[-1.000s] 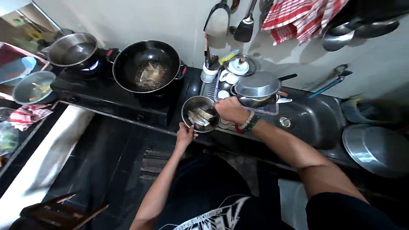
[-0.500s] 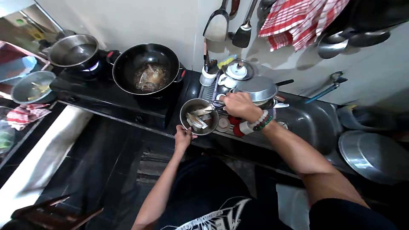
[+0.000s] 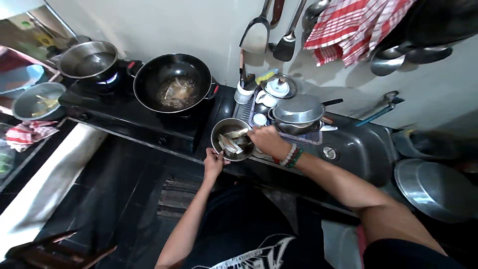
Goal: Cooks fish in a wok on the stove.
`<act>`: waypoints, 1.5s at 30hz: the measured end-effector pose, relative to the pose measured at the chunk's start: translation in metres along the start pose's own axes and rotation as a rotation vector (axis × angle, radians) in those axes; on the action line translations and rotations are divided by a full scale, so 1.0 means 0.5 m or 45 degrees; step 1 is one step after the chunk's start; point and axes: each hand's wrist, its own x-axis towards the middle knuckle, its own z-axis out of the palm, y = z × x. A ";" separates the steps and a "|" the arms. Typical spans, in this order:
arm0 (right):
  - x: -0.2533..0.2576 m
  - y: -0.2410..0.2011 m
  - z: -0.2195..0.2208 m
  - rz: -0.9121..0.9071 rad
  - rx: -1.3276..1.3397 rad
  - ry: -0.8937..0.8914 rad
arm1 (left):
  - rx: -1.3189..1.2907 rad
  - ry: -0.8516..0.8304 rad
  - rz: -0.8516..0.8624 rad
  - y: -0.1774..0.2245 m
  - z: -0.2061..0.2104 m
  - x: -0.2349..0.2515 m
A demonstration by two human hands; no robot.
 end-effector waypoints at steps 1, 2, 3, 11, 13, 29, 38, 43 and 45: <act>0.008 -0.002 0.008 -0.006 -0.012 0.006 | 0.006 -0.001 0.001 0.001 0.000 0.000; 0.015 -0.002 0.017 -0.009 -0.017 0.005 | 0.013 -0.004 0.002 0.001 0.000 0.000; 0.022 -0.003 0.024 -0.007 -0.019 -0.006 | 0.018 -0.007 0.001 0.001 0.001 0.000; 0.010 -0.007 0.015 0.072 0.084 -0.052 | -0.009 -0.013 -0.023 0.005 -0.003 -0.001; 0.007 -0.010 0.045 0.080 0.107 0.008 | -0.019 -0.019 -0.026 0.004 0.001 0.000; -0.040 0.139 0.075 0.367 1.019 -0.245 | -0.123 0.046 -0.002 -0.012 0.020 0.002; -0.044 0.164 0.009 0.313 1.615 -0.327 | -0.158 -0.150 -0.160 0.003 -0.039 -0.014; 0.024 0.191 -0.194 0.138 1.587 -0.211 | -0.021 -0.347 -0.173 -0.011 -0.133 -0.063; 0.074 0.179 -0.257 0.084 1.520 -0.116 | -0.045 -0.303 -0.182 -0.032 -0.179 -0.090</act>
